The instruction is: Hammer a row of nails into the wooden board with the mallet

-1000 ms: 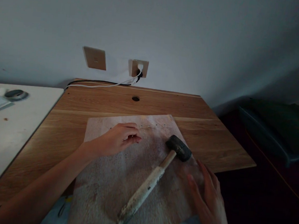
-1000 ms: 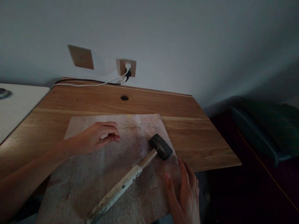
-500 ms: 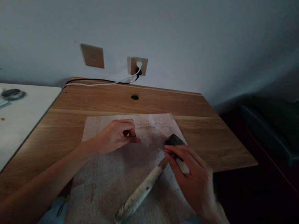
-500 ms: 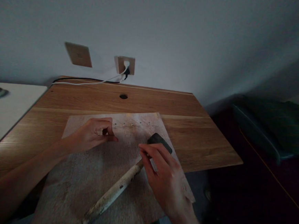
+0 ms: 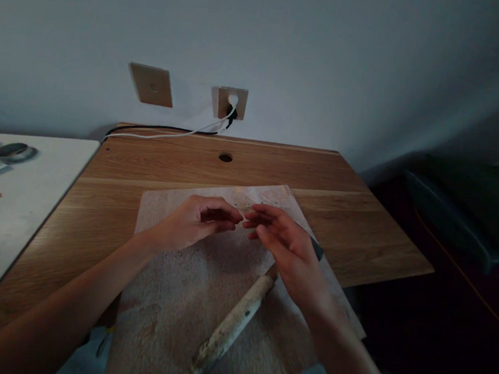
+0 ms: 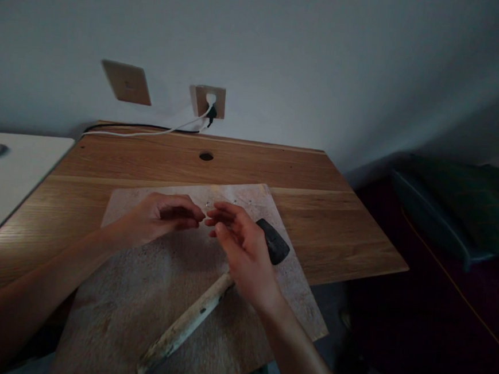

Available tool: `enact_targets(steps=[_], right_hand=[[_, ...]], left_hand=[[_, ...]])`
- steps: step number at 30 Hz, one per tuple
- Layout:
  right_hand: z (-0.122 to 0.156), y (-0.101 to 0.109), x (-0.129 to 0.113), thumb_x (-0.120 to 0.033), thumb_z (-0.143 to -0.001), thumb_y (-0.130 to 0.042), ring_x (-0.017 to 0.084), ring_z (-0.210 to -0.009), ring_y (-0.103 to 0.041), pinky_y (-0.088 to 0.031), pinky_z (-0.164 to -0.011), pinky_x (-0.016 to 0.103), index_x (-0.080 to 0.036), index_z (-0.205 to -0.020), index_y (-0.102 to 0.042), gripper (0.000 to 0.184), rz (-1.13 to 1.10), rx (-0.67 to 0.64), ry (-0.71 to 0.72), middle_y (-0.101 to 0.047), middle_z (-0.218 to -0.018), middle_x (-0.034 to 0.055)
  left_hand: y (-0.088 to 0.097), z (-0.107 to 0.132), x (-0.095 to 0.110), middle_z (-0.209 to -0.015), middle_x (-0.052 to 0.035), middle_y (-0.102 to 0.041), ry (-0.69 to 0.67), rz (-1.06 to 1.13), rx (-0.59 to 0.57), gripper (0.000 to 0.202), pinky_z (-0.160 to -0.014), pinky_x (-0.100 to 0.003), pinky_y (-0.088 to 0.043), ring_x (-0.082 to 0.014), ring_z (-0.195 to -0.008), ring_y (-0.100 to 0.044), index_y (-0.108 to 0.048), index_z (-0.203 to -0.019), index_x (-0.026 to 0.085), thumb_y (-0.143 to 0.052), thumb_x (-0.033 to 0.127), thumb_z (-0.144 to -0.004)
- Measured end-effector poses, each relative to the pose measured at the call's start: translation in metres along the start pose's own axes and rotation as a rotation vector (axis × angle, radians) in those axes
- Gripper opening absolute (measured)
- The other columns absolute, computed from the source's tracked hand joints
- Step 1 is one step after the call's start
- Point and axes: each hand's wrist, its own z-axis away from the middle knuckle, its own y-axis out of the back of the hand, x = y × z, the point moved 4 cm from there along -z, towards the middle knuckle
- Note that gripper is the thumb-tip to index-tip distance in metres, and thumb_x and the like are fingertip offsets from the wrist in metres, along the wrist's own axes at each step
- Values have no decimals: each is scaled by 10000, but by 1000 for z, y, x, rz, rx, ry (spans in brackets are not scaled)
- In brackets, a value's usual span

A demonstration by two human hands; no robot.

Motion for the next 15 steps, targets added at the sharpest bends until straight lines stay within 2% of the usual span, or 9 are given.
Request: enact_targets(steps=[2,4,6,8,10,12,14,15], right_hand=[[0,-1,3,-318,-968,-684,225,-1102,-743,-620,-936,412,-293,-1206,-700,241,-114,-9,-52,-771,-1203,45],[1,-1,6,-333,-958,-694,249,-1150,-734,-603,-981,449,-298,-1206,-712,251,-205,-24,-111,-770,-1240,52],[3,-1,8,-342,-959,-688,274,-1196,-726,-581,-1025,488,-296,-1205,-727,254,-267,-41,-159,-774,-1274,63],[3,-1,7,-344,-966,-679,290,-1241,-716,-556,-1068,519,-293,-1194,-746,244,-319,-52,-180,-776,-1305,71],[3,-2,6,-344,-970,-680,297,-1294,-694,-528,-1112,539,-292,-1183,-763,234,-364,-61,-193,-773,-1333,70],[3,-2,6,-358,-973,-684,296,-1331,-675,-509,-1142,542,-289,-1177,-772,233,-401,-56,-203,-766,-1356,69],[1,0,5,-420,-993,-660,296,-1327,-681,-507,-1149,539,-278,-1181,-775,262,-422,-30,-207,-764,-1363,81],[1,1,5,-460,-1005,-639,294,-1316,-689,-511,-1147,537,-274,-1186,-773,292,-419,-13,-203,-764,-1363,87]], left_hand=[[-1,0,-1,-892,-20,-797,38,61,8,93,-772,-252,-595,-149,-830,-752,-752,-929,196,-790,251,-866],[-2,2,-3,-770,6,-754,74,107,24,167,-650,-223,-570,-125,-688,-712,-718,-885,190,-825,313,-850],[-1,3,-4,-621,49,-652,102,139,58,260,-516,-194,-505,-88,-520,-608,-670,-818,187,-798,402,-892],[0,4,-4,-548,70,-566,108,147,83,358,-445,-185,-452,-71,-440,-528,-628,-756,187,-722,467,-957],[1,5,-3,-599,49,-618,82,134,78,333,-497,-197,-501,-87,-506,-598,-638,-778,184,-708,442,-977],[1,4,0,-824,-2,-749,45,146,47,183,-669,-241,-595,-131,-728,-730,-691,-924,185,-782,344,-927],[1,4,0,-1061,-46,-788,29,209,19,269,-813,-291,-624,-167,-906,-770,-703,-1091,197,-840,259,-867],[1,3,-1,-1114,-59,-788,33,255,13,326,-842,-305,-627,-175,-929,-775,-699,-1136,197,-852,239,-852]])
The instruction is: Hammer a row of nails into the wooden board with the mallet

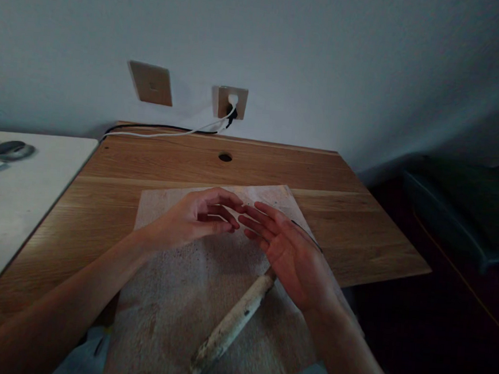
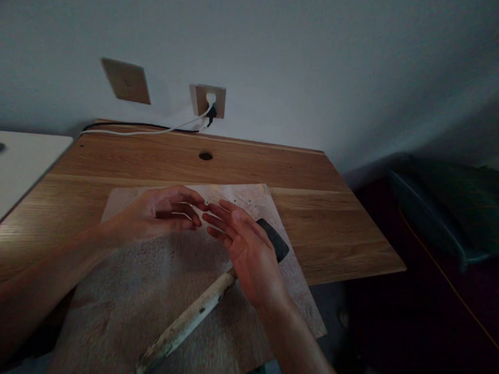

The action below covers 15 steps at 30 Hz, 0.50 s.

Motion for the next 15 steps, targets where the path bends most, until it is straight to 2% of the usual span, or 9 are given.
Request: enact_targets(steps=[3,6,9,12,13,15], right_hand=[[-2,5,-3,-484,-992,-666,281,-1256,-729,-544,-1123,520,-277,-1210,-759,315,136,35,48,-777,-1339,83],[-4,9,-4,-332,-918,-762,266,-1167,-774,-589,-1080,480,-270,-1238,-755,326,497,41,113,-812,-1258,70],[-7,10,-3,-311,-955,-689,259,-911,-830,-674,-865,432,-236,-1204,-786,277,828,43,174,-853,-1049,73],[-10,8,-5,-373,-1020,-598,241,-683,-804,-669,-683,394,-219,-1036,-821,272,1005,42,250,-825,-798,56],[-11,7,-6,-374,-1033,-574,236,-676,-799,-668,-671,386,-217,-1016,-820,293,1033,39,275,-820,-789,56],[-11,5,-8,-314,-1040,-530,229,-762,-814,-674,-670,365,-215,-1128,-799,300,1037,28,307,-842,-960,76]], left_hand=[[3,-1,-6,-1056,-68,-808,51,128,25,319,-845,-315,-633,-179,-880,-788,-703,-1125,173,-858,238,-855],[5,-1,-12,-1027,-76,-824,95,203,63,275,-881,-327,-635,-195,-915,-799,-730,-1089,155,-858,247,-864],[4,-1,-15,-1088,-92,-826,125,253,55,250,-942,-337,-629,-202,-980,-800,-763,-1098,153,-846,253,-884],[2,-1,-15,-1164,-111,-815,159,284,38,250,-978,-364,-625,-220,-1024,-800,-774,-1130,156,-819,283,-919],[2,-2,-15,-1178,-116,-812,166,288,37,250,-987,-378,-624,-228,-1031,-800,-775,-1139,156,-807,292,-931],[3,-2,-15,-1189,-121,-809,171,290,36,254,-992,-397,-624,-235,-1024,-802,-774,-1154,159,-792,303,-946]])
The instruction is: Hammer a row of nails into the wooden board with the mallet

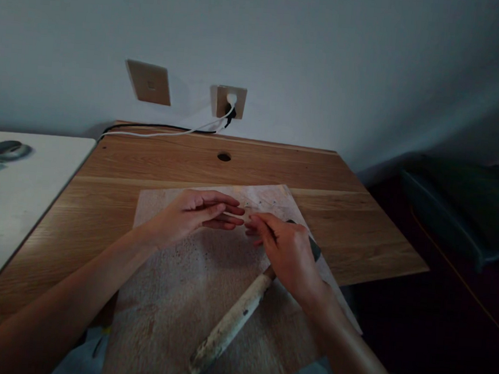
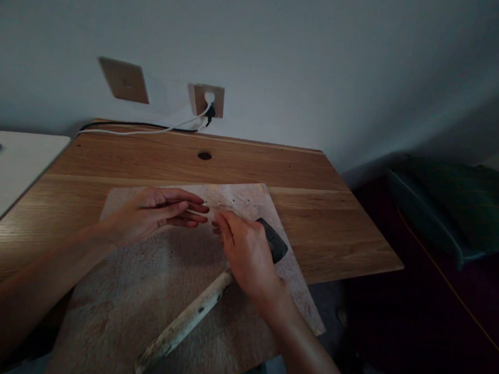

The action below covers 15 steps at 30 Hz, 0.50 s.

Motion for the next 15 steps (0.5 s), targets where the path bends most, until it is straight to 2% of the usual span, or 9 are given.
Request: enact_targets(steps=[2,3,5,7,9,10,12,14,15], right_hand=[[0,1,0,-230,-1006,-533,229,-917,-821,-688,-712,352,-222,-1322,-722,368,-46,1,2,-816,-1193,92],[1,1,1,-214,-992,-546,231,-959,-817,-693,-723,352,-224,-1378,-684,411,-83,-2,-18,-804,-1232,94],[3,-2,4,-257,-996,-583,242,-960,-817,-695,-714,364,-226,-1375,-675,390,-173,-2,-86,-824,-1138,87],[6,-5,5,-357,-1008,-630,257,-999,-808,-693,-760,393,-245,-1325,-691,342,-344,41,-156,-829,-1077,74],[9,-11,3,-453,-1004,-658,260,-1169,-760,-662,-926,442,-281,-1310,-687,352,-640,90,-230,-803,-1220,64],[10,-15,0,-515,-1004,-650,258,-1251,-722,-621,-1020,468,-293,-1305,-686,376,-818,88,-280,-776,-1306,58],[13,-23,-7,-658,-1008,-570,263,-1335,-672,-527,-1146,511,-284,-1276,-703,479,-1138,6,-405,-741,-1391,62],[16,-25,-15,-762,-1012,-442,282,-1343,-667,-467,-1194,535,-242,-1211,-735,629,-1325,-79,-489,-758,-1358,99],[17,-22,-18,-777,-1014,-408,290,-1345,-664,-449,-1206,539,-225,-1187,-745,670,-1371,-84,-503,-764,-1342,114]], left_hand=[[1,0,1,-1184,-125,-811,-7,0,-5,252,-985,-402,-626,-233,-1004,-804,-774,-1155,158,-779,314,-958],[1,0,2,-1181,-128,-812,-12,-2,-13,252,-983,-408,-627,-236,-1002,-804,-774,-1155,156,-765,328,-970],[-2,2,5,-1188,-141,-810,-35,-37,-29,278,-987,-436,-627,-259,-1028,-801,-771,-1165,155,-701,379,-1015],[-12,6,10,-1230,-145,-799,-115,-168,-19,344,-1016,-470,-614,-285,-1102,-784,-757,-1215,172,-595,438,-1069],[-29,14,16,-1375,-138,-741,-259,-453,2,398,-1123,-503,-545,-305,-1283,-704,-707,-1342,209,-526,463,-1096],[-40,18,18,-1483,-130,-674,-338,-645,-10,431,-1203,-513,-472,-309,-1405,-613,-656,-1427,230,-529,473,-1094],[-63,29,15,-1680,-117,-460,-463,-1035,-142,589,-1317,-527,-293,-311,-1594,-362,-502,-1584,247,-549,536,-1073],[-74,38,7,-1747,-120,-319,-537,-1337,-257,731,-1354,-508,-181,-289,-1640,-240,-371,-1658,225,-511,622,-1060],[-73,41,5,-1756,-126,-287,-546,-1459,-247,764,-1361,-514,-131,-282,-1646,-217,-321,-1677,214,-472,643,-1063]])
